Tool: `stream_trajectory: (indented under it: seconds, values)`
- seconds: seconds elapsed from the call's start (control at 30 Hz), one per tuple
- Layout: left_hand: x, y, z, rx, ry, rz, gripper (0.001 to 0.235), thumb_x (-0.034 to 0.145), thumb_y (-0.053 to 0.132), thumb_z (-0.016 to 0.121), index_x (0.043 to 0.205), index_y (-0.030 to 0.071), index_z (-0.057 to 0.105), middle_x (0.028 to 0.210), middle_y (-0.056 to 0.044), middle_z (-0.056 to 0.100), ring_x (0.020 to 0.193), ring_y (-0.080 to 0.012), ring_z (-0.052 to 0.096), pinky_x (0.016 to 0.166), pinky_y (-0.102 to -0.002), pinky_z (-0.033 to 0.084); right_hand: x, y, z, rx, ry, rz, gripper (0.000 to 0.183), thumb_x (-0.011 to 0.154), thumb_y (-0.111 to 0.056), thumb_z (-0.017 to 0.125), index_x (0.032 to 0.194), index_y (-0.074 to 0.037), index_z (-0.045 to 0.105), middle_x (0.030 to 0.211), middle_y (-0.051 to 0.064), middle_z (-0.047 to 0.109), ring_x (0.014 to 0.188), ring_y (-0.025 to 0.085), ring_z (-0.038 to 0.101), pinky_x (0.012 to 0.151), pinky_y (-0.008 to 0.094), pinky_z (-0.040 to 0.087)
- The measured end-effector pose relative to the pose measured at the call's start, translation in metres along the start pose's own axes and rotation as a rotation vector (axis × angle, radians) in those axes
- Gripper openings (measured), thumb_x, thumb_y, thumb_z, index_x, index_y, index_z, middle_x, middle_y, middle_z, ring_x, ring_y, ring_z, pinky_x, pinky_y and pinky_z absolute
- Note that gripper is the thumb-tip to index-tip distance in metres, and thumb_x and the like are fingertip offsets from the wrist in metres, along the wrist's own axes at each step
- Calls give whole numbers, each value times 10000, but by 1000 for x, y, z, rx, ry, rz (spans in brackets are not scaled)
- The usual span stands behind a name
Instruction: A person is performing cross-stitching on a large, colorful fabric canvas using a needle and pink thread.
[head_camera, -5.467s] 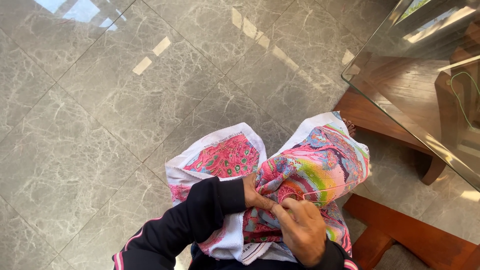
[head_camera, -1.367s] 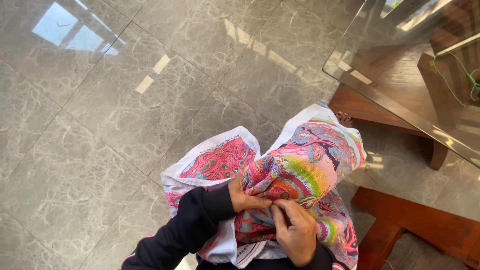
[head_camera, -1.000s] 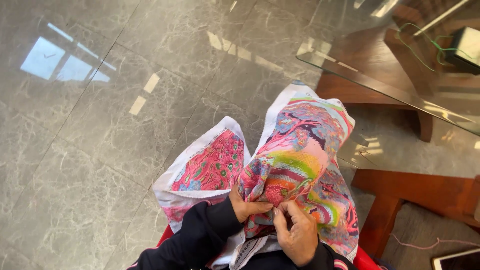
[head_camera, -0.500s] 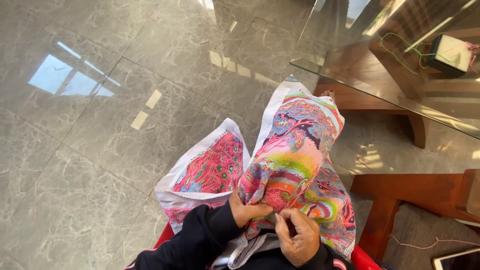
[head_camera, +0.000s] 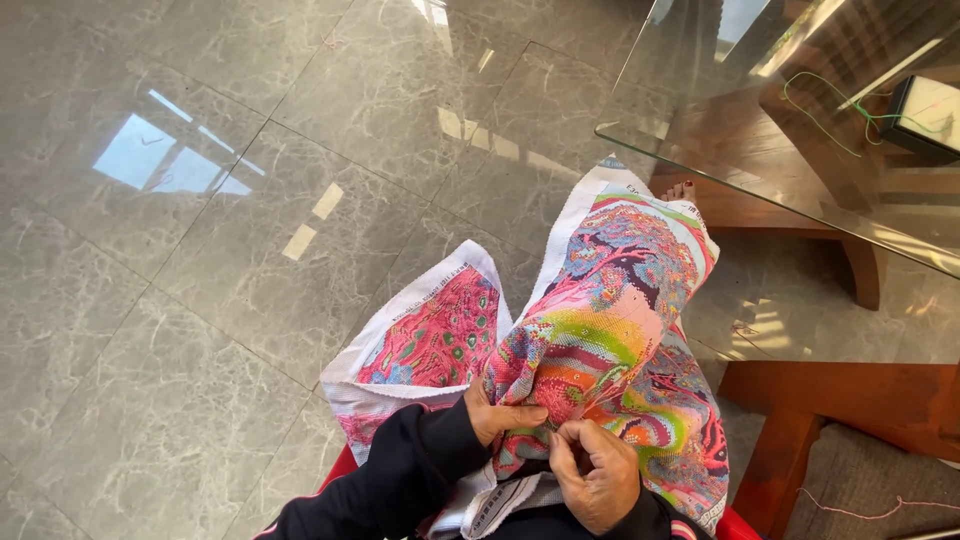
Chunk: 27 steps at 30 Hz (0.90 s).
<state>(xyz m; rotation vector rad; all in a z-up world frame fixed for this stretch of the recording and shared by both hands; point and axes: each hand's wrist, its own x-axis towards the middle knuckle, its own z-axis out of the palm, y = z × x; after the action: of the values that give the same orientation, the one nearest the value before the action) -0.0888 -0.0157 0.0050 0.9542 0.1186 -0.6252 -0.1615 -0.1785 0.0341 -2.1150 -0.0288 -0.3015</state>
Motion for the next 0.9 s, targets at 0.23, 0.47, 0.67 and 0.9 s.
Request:
stream_trajectory:
  seconds: [0.23, 0.47, 0.67, 0.9]
  values:
    - [-2, -2, -9, 28, -95, -90, 358, 776, 43, 847, 1119, 14, 747, 1117, -106, 775, 1024, -219, 739, 969, -391, 631, -9, 8, -2, -28, -39, 43, 165, 855, -150, 704, 715, -158, 618, 552, -42, 535, 439, 92, 432, 422, 278, 379]
    - [-1, -13, -17, 92, -121, -101, 356, 783, 68, 847, 1125, 23, 758, 1134, -102, 776, 1042, -182, 732, 983, -373, 629, -14, 14, -3, -59, -67, 102, 138, 854, -193, 689, 729, -171, 636, 552, -40, 566, 436, 112, 461, 444, 294, 407]
    - [-3, -22, 4, 50, -44, 58, 297, 779, 19, 861, 1058, 48, 762, 1056, -78, 780, 967, -171, 729, 933, -385, 643, -14, 7, -6, -40, -40, 92, 136, 834, -198, 680, 706, -170, 645, 546, -52, 554, 432, 102, 468, 441, 272, 407]
    - [1, -17, 51, -147, 93, -84, 301, 759, -39, 829, 1052, -8, 766, 1032, -132, 787, 955, -244, 750, 924, -413, 640, -19, 3, -28, -35, 93, 183, 119, 861, -144, 708, 753, -124, 661, 569, -47, 545, 477, 70, 451, 474, 249, 412]
